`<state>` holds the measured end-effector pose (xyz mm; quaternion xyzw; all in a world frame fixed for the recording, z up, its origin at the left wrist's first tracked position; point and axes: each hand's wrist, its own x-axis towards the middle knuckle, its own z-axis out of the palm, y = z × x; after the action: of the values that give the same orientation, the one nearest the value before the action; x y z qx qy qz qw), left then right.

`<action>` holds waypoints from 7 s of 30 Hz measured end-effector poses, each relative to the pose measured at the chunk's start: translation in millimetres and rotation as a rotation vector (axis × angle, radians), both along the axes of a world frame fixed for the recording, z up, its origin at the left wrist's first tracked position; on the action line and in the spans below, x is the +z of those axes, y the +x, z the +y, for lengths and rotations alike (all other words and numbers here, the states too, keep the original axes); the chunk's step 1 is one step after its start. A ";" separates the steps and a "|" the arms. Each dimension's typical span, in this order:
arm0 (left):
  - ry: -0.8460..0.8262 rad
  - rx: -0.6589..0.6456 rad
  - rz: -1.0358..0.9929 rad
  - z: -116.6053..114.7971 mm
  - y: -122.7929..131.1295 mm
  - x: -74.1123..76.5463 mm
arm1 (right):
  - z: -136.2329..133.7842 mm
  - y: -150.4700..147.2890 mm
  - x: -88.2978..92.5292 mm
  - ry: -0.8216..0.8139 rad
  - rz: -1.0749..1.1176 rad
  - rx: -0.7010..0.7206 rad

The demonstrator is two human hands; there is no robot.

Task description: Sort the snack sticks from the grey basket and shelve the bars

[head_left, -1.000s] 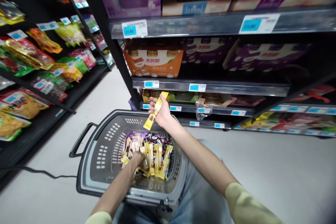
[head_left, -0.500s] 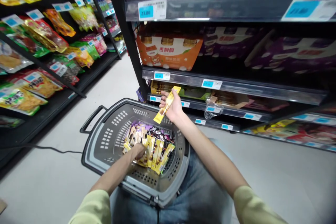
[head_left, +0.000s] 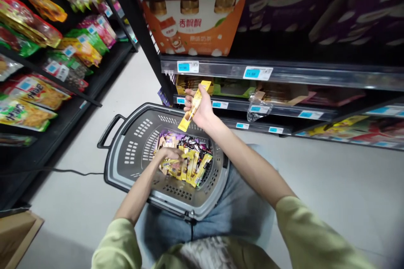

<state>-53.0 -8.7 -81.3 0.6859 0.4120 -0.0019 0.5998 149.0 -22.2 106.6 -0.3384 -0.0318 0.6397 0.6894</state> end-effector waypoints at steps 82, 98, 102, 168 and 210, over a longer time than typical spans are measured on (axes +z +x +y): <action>-0.251 0.278 -0.602 2.2 9.0 82.2 | 6.3 -36.4 -26.9 0.038 -0.356 0.185; -0.223 0.338 -0.627 -6.7 16.1 88.1 | -5.7 -62.7 -36.7 0.203 -0.447 0.298; -0.202 0.323 -0.640 -7.3 16.2 86.6 | -2.3 -64.7 -36.3 0.157 -0.437 0.244; -0.120 0.294 -0.750 7.0 8.4 86.2 | -0.1 -64.0 -55.7 0.119 -0.958 0.021; 0.236 0.380 -0.577 8.4 9.9 79.9 | 8.3 -52.9 -73.4 0.093 -0.686 0.159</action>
<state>-43.1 -0.3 -1.4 0.6338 0.3435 0.3505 0.5979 96.1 -13.9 33.2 -0.4982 -0.3169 0.5382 0.6014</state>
